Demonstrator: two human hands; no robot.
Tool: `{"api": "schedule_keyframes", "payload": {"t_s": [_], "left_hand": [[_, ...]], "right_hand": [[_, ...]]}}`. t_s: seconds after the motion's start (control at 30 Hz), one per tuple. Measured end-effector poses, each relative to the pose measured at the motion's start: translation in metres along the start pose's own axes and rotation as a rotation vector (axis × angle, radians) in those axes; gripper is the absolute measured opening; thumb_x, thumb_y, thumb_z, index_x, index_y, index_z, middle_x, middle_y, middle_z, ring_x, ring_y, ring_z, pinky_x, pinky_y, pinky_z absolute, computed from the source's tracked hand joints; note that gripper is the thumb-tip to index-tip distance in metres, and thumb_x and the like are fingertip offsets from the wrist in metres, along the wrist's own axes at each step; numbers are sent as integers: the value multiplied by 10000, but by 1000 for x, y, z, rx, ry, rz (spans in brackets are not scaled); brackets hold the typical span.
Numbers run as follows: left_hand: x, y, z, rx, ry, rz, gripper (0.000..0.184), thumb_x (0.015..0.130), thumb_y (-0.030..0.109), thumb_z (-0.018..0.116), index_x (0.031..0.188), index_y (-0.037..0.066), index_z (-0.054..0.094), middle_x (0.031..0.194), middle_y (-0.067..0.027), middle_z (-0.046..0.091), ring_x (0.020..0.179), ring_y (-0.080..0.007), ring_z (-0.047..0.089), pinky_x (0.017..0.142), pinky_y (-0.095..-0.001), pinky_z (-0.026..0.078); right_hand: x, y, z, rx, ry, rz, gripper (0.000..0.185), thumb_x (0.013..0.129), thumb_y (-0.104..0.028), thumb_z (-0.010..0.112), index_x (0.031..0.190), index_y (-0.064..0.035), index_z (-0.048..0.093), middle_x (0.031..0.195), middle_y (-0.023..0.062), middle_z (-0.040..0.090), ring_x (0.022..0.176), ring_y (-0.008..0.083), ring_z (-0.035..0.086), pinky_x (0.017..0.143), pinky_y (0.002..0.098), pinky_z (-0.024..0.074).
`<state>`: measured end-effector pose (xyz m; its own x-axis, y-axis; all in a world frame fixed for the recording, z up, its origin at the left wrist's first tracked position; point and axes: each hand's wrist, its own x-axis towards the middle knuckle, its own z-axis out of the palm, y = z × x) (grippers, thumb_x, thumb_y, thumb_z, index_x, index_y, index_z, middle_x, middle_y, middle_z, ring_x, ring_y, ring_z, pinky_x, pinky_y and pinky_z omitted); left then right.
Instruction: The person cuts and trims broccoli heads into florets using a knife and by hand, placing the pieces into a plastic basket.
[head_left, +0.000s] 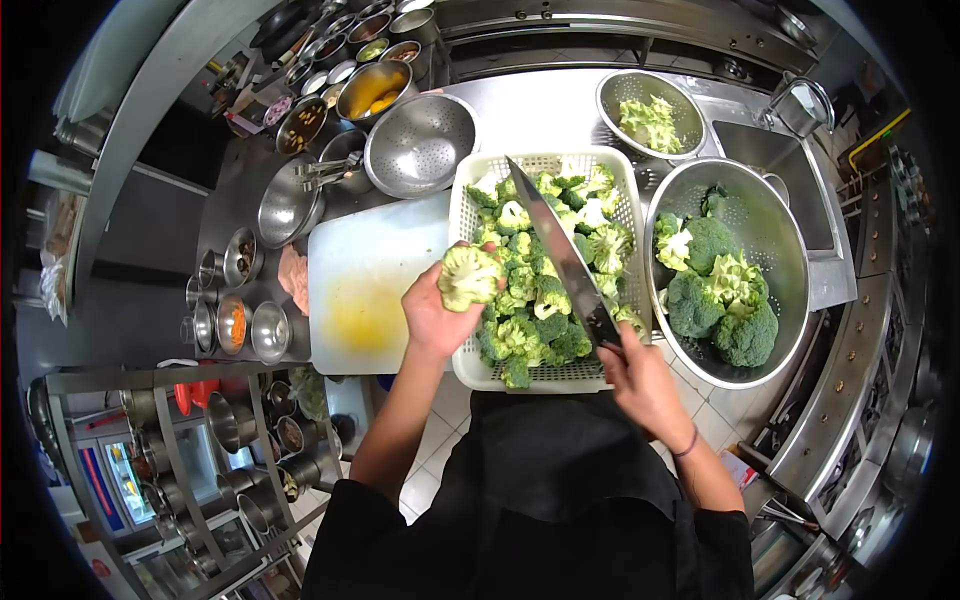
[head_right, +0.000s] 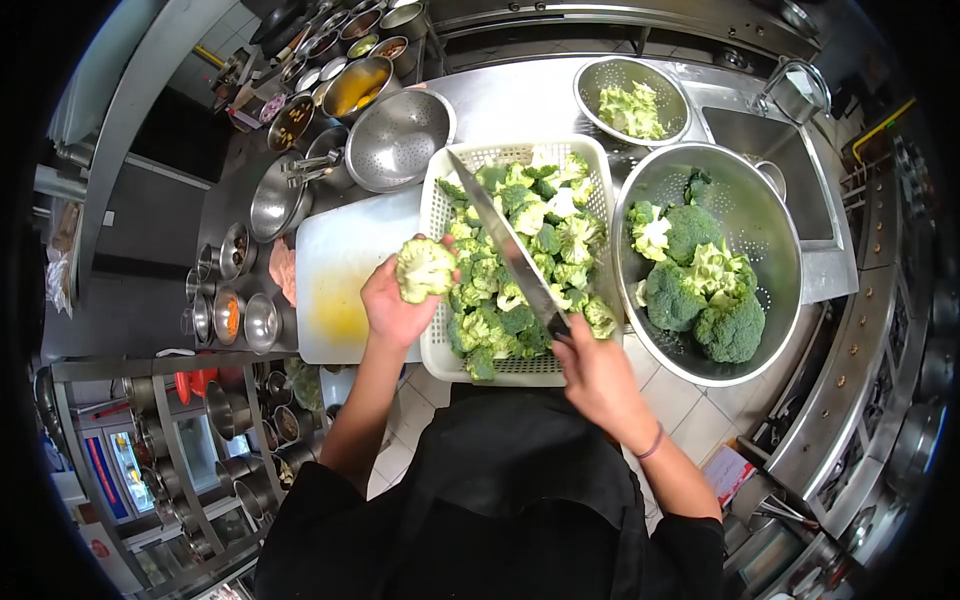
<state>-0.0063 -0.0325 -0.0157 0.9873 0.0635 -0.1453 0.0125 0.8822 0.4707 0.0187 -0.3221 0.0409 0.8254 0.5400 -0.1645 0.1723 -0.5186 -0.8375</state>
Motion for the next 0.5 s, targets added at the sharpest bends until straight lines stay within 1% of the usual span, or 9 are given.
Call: {"api": "schedule_keyframes", "payload": {"t_s": [0.03, 0.07, 0.17, 0.2, 0.23, 0.3, 0.33, 0.5], "left_hand": [[5, -7, 6, -187, -86, -34, 382, 945, 316, 496, 1213, 58, 580, 1387, -200, 507, 1322, -351, 436, 1105, -505, 333], [9, -15, 8, -188, -89, -36, 382, 945, 316, 496, 1213, 58, 580, 1387, -200, 507, 1322, -351, 436, 1105, -505, 333], [14, -43, 14, -210, 329, 8, 441, 983, 360, 434, 1247, 23, 540, 1320, -224, 536, 1217, -396, 495, 1041, -538, 398], [12, -45, 36, -245, 265, -10, 429, 993, 351, 387, 1238, 30, 530, 1244, -215, 560, 1155, -386, 523, 980, -519, 444], [11, -49, 41, -251, 266, -13, 429, 993, 351, 387, 1238, 30, 530, 1244, -215, 560, 1155, -386, 523, 980, -519, 444], [11, -54, 50, -272, 76, -6, 428, 995, 344, 352, 1226, 25, 522, 1150, -194, 573, 1081, -370, 540, 914, -504, 468], [9, -54, 61, -235, 137, -4, 421, 988, 333, 344, 1206, 21, 524, 1089, -180, 568, 1040, -359, 540, 883, -485, 470], [6, -54, 82, -159, 234, 49, 404, 966, 327, 375, 1173, 16, 529, 1082, -179, 567, 1032, -352, 539, 886, -468, 469]], "right_hand": [[2, -2, 10, -16, 45, -53, 233, 902, -62, 603, 1088, -4, 476, 679, 209, 628, 619, 422, 621, 547, 483, 472], [7, -9, 18, -38, 112, -133, 229, 901, -61, 606, 1091, -11, 488, 673, 197, 623, 610, 404, 624, 539, 473, 472], [23, -30, 38, -55, 256, -343, 207, 897, -44, 606, 1086, -28, 523, 675, 163, 611, 593, 349, 630, 522, 435, 469], [29, -37, 41, -39, 303, -421, 197, 887, -28, 611, 1070, -19, 539, 683, 157, 597, 583, 332, 616, 522, 420, 467], [34, -40, 44, -44, 300, -416, 197, 887, -28, 611, 1070, -19, 539, 683, 157, 597, 583, 332, 616, 522, 420, 467], [42, -44, 48, -20, 399, -564, 200, 877, -12, 616, 1062, -6, 543, 676, 159, 581, 565, 322, 599, 517, 414, 462], [43, -45, 47, -21, 403, -576, 215, 863, 5, 624, 1062, 0, 545, 657, 157, 562, 547, 319, 584, 512, 414, 459], [43, -46, 50, -16, 427, -553, 241, 841, 26, 634, 1065, 7, 544, 657, 161, 560, 549, 320, 583, 508, 415, 454]]}}
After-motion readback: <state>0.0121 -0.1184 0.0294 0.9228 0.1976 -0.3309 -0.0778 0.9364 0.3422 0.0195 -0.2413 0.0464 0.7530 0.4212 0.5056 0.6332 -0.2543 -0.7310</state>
